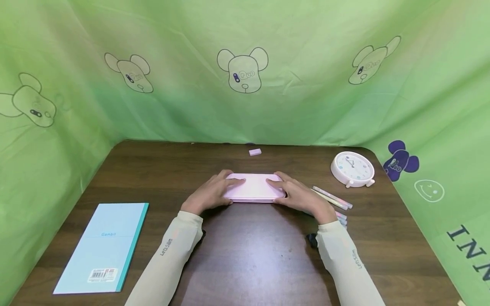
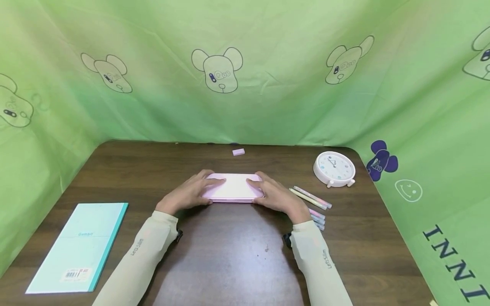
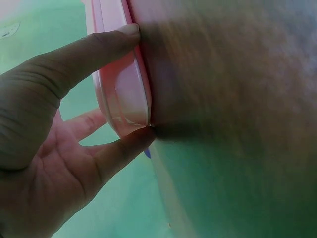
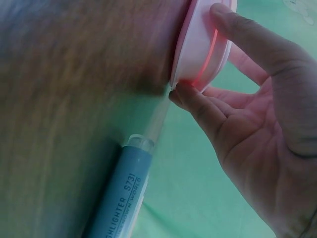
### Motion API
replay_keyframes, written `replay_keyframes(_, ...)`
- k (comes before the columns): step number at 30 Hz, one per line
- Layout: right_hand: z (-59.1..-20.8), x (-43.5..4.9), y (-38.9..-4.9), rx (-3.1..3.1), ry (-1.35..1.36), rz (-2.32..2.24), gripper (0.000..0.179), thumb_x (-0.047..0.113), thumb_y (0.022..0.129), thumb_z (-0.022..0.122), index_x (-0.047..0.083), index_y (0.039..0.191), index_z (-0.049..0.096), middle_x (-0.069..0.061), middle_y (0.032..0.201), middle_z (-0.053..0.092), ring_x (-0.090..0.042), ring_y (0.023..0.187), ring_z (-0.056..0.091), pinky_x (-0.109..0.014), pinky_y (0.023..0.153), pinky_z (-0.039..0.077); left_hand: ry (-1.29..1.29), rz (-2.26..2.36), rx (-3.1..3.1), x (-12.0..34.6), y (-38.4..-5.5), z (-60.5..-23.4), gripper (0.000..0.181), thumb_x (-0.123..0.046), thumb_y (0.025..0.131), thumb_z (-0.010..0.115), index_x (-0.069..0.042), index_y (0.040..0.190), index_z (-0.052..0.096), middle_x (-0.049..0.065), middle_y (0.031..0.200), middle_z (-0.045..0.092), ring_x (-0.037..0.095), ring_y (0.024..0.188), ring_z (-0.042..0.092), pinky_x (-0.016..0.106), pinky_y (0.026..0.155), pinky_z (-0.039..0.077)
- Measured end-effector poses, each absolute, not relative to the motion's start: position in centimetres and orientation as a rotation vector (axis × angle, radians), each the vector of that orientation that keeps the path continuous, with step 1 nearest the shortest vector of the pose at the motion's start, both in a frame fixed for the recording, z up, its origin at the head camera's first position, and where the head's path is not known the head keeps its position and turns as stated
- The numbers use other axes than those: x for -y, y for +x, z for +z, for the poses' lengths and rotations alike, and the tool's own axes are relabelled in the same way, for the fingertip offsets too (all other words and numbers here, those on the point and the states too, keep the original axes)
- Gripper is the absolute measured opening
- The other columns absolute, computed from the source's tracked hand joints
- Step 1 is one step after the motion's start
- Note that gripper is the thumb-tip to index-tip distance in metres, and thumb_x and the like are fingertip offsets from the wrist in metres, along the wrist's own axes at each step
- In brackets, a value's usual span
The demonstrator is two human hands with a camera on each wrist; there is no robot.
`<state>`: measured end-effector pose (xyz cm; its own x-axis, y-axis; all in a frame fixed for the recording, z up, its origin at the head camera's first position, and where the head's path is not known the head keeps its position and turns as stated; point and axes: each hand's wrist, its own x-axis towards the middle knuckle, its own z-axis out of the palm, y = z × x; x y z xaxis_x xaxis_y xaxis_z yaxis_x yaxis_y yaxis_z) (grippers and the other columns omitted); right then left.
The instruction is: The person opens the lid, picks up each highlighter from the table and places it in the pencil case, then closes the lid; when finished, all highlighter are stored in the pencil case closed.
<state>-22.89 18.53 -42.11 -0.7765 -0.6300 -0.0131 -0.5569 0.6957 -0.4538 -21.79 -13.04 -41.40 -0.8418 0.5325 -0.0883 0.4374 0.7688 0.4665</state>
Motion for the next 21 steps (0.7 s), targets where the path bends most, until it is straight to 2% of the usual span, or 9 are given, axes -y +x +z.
replay_keyframes(12,-42.06,-18.8,-22.79,-2.717,-0.967,-0.639,0.066,0.013,0.102,0.077,-0.002,0.159,0.05,-0.033,0.164,0.038,-0.047,0.146,0.049,-0.059,0.117,0.043,0.756,0.629,-2.744,12.72,-21.83,-41.46,0.075,-0.009,0.095,0.085,-0.021,0.162,0.055,0.022,0.167,0.039,0.052,0.142,0.049,0.059,0.116,0.044)
replay_keyframes(21,-41.61,-18.89,-23.3,-2.671,-0.967,-0.754,0.059,0.011,0.101,0.075,-0.005,0.153,0.056,-0.042,0.161,0.039,-0.056,0.147,0.045,-0.064,0.12,0.038,0.798,0.683,-2.741,12.95,-21.94,-41.67,0.08,-0.003,0.092,0.087,-0.016,0.163,0.053,0.025,0.166,0.04,0.049,0.146,0.046,0.06,0.119,0.041)
